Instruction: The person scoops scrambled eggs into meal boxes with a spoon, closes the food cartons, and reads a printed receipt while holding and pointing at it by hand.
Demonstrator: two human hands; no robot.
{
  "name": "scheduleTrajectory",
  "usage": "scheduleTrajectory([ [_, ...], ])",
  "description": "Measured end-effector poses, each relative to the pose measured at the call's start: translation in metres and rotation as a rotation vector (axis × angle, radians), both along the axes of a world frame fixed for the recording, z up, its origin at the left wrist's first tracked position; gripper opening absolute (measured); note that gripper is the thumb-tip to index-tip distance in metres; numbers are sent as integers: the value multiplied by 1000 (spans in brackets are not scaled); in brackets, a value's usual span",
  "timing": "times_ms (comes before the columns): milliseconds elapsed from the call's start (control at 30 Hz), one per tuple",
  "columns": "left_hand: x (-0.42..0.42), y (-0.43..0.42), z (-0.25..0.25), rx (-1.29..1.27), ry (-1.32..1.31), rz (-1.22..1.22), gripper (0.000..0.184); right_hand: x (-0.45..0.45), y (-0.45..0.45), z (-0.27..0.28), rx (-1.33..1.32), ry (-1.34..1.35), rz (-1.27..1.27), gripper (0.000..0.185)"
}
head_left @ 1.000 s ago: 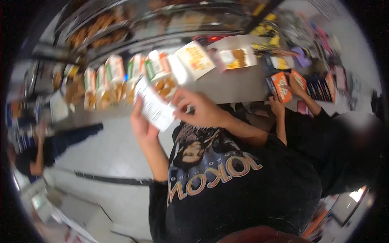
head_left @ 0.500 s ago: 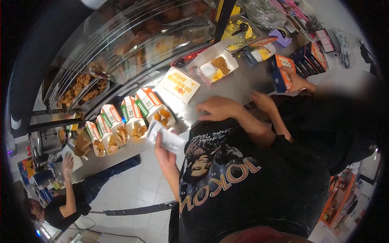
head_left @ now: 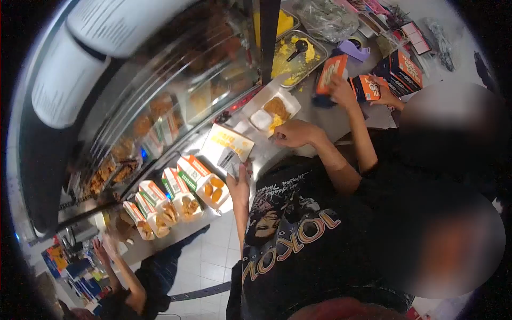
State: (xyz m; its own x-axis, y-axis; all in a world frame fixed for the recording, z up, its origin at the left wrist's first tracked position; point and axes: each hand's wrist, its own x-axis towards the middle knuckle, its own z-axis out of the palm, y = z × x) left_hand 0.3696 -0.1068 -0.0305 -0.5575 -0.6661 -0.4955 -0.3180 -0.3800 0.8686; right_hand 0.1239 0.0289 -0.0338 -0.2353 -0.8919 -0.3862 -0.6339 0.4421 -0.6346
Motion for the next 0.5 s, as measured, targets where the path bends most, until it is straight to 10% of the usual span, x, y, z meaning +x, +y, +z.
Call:
scheduleTrajectory([
  [333,-58,7,-1,-93,-147,-279,43,-126,-23,48,-177,209,-335,31],
  [500,-76,5,8,-418,-203,-603,41,-132,-31,84,29,-264,26,28],
])
